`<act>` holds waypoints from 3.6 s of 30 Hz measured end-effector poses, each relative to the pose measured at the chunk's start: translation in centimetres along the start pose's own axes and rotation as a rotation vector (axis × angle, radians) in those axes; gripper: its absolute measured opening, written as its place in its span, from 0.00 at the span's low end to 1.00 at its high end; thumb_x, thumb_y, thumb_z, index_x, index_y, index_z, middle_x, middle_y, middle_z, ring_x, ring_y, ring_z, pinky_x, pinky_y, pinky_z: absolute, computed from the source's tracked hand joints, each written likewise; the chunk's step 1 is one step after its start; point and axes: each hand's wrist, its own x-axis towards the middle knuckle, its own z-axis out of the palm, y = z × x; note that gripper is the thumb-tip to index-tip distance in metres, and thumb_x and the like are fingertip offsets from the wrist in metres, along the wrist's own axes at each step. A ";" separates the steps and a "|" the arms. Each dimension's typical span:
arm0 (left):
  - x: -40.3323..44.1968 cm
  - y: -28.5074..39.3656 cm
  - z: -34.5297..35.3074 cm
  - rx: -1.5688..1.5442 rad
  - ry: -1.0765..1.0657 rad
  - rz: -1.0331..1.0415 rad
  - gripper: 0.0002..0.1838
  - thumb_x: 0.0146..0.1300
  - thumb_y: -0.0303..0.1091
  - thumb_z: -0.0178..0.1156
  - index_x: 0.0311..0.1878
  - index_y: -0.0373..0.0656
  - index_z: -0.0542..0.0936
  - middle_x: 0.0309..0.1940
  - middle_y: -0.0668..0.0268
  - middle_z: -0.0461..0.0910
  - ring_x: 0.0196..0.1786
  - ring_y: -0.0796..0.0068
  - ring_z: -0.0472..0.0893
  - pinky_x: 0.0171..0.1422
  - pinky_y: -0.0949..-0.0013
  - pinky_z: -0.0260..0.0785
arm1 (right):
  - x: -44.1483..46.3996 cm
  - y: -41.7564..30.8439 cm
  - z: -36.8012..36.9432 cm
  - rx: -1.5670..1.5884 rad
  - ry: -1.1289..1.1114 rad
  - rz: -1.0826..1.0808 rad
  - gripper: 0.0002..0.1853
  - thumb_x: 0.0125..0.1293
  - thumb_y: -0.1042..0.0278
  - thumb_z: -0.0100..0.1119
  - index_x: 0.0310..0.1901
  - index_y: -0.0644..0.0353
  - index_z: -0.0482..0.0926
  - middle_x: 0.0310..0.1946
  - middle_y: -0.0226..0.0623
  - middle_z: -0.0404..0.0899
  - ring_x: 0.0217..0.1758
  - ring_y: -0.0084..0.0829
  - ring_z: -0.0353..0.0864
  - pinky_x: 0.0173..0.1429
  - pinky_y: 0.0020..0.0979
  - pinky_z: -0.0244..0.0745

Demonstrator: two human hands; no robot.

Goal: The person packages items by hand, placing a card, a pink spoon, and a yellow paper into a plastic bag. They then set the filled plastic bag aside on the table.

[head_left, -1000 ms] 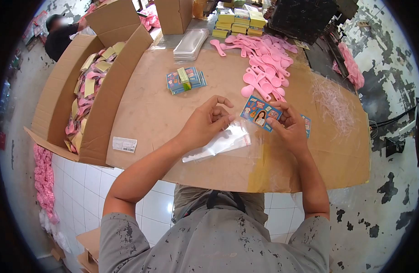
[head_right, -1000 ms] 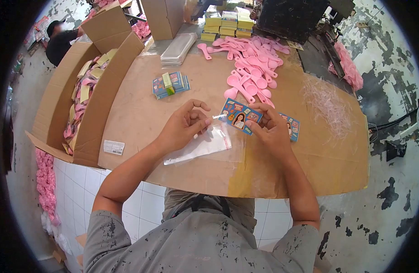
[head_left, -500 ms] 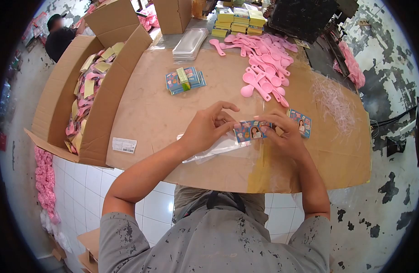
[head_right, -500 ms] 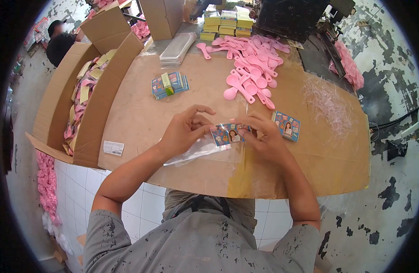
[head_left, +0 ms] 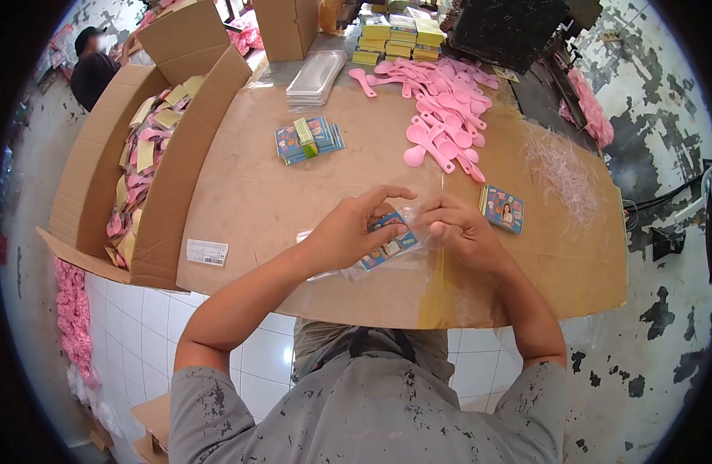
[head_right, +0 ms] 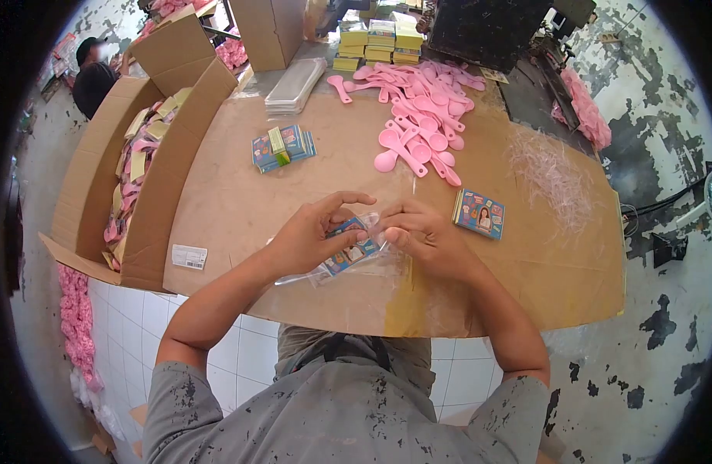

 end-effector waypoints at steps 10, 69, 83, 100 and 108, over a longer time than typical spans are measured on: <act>0.3 -0.7 -0.6 -0.222 0.059 0.029 0.23 0.76 0.24 0.62 0.71 0.37 0.73 0.45 0.63 0.87 0.45 0.85 0.83 0.48 0.78 0.77 | 4.2 5.2 -2.3 -0.960 0.290 0.278 0.14 0.73 0.62 0.65 0.53 0.63 0.83 0.45 0.47 0.81 0.48 0.46 0.85 0.51 0.47 0.80; -1.2 1.3 -0.7 0.059 0.059 0.504 0.32 0.68 0.33 0.71 0.73 0.36 0.73 0.66 0.56 0.80 0.69 0.63 0.80 0.75 0.58 0.72 | 5.0 -11.1 -2.8 -0.308 0.086 0.010 0.06 0.62 0.77 0.70 0.40 0.63 0.87 0.33 0.30 0.85 0.35 0.22 0.82 0.38 0.27 0.73; -1.3 2.0 0.1 -0.120 0.155 0.355 0.22 0.77 0.24 0.59 0.71 0.34 0.73 0.45 0.58 0.90 0.46 0.75 0.90 0.50 0.73 0.82 | 5.6 -9.5 -0.4 -0.793 0.315 -0.384 0.14 0.57 0.75 0.74 0.45 0.57 0.85 0.42 0.33 0.83 0.46 0.32 0.82 0.47 0.32 0.73; -1.1 1.1 -0.2 0.195 0.163 0.343 0.23 0.71 0.29 0.66 0.69 0.41 0.78 0.30 0.59 0.89 0.26 0.75 0.86 0.38 0.69 0.79 | 4.6 -6.7 -4.2 -0.462 0.225 -0.063 0.04 0.67 0.73 0.58 0.41 0.61 0.75 0.38 0.33 0.77 0.44 0.30 0.79 0.47 0.34 0.72; -1.1 1.5 -0.5 -0.306 0.044 0.149 0.23 0.77 0.23 0.58 0.73 0.35 0.72 0.48 0.55 0.90 0.53 0.74 0.88 0.58 0.71 0.80 | -9.5 -1.6 -23.9 0.700 0.212 0.124 0.04 0.72 0.77 0.57 0.46 0.62 0.76 0.34 0.32 0.78 0.35 0.20 0.81 0.40 0.29 0.77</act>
